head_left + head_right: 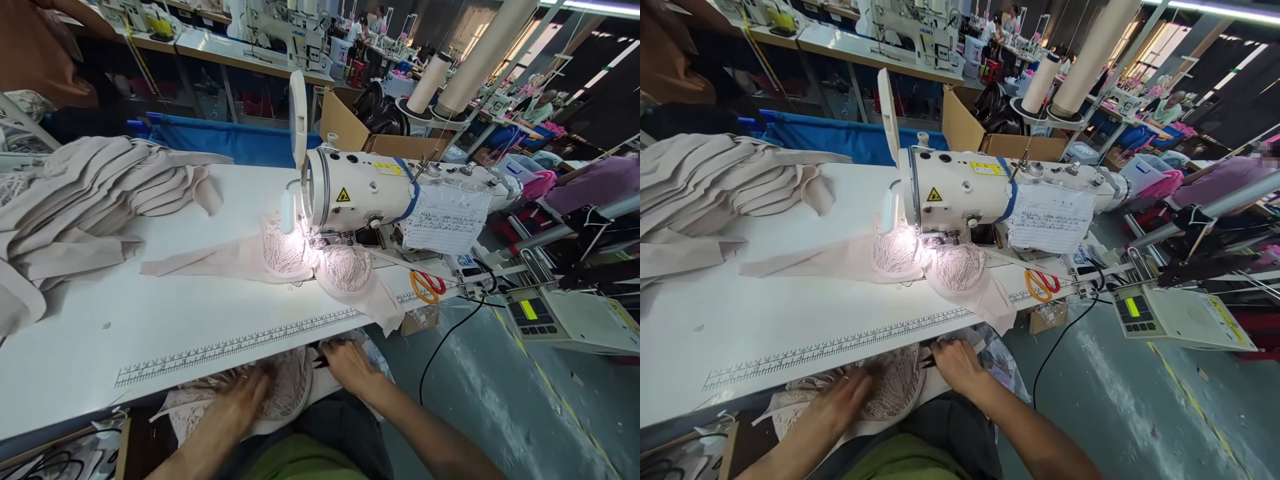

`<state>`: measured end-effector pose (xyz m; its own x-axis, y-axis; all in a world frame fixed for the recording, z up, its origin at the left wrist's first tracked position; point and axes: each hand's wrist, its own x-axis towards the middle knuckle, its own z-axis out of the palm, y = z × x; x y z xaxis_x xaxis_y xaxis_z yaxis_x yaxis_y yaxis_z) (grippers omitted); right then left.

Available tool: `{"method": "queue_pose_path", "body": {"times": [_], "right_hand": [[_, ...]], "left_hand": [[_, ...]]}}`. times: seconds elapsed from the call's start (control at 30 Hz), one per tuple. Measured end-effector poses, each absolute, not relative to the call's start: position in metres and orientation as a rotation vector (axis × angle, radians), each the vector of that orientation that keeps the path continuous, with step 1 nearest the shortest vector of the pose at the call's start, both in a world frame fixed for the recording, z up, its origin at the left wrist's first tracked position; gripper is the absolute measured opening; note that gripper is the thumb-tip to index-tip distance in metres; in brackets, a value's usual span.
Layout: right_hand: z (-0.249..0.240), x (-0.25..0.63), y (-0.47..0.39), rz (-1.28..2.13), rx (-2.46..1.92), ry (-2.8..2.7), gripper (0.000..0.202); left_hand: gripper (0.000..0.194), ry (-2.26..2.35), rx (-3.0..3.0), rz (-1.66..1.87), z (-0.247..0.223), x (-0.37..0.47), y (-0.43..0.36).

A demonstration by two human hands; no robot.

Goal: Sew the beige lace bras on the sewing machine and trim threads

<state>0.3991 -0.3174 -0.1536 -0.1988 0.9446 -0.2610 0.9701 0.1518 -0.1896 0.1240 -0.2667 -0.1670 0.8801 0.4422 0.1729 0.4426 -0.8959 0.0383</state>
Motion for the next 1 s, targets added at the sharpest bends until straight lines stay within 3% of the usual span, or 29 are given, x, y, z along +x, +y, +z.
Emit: {"method": "queue_pose_path", "body": {"times": [0.13, 0.2, 0.33, 0.47, 0.7, 1.0], "right_hand": [[-0.120, 0.414, -0.309, -0.093, 1.678, 2.915, 0.026], [-0.101, 0.430, -0.296, 0.226, 1.718, 3.135, 0.023], [-0.075, 0.473, -0.256, 0.421, 2.131, 3.055, 0.025], [-0.068, 0.496, -0.214, 0.340, 2.389, 2.751, 0.038], [-0.074, 0.477, -0.154, 0.192, 2.304, 2.165, 0.041], [-0.092, 0.507, -0.131, 0.177, 2.127, 2.474, 0.028]], "left_hand": [[0.016, 0.085, -3.165, -0.777, -0.118, 0.155, -0.227], [0.013, 0.091, -3.152, -0.832, -0.096, 0.181, -0.189], [0.020, -0.287, -3.147, -0.678, -0.074, 0.228, -0.111], [0.019, -0.243, -3.194, -0.353, -0.080, 0.254, -0.075], [0.026, -0.205, -2.986, -0.394, -0.095, 0.256, -0.082], [0.024, -0.332, -3.111, -0.388, -0.090, 0.258, -0.084]]}}
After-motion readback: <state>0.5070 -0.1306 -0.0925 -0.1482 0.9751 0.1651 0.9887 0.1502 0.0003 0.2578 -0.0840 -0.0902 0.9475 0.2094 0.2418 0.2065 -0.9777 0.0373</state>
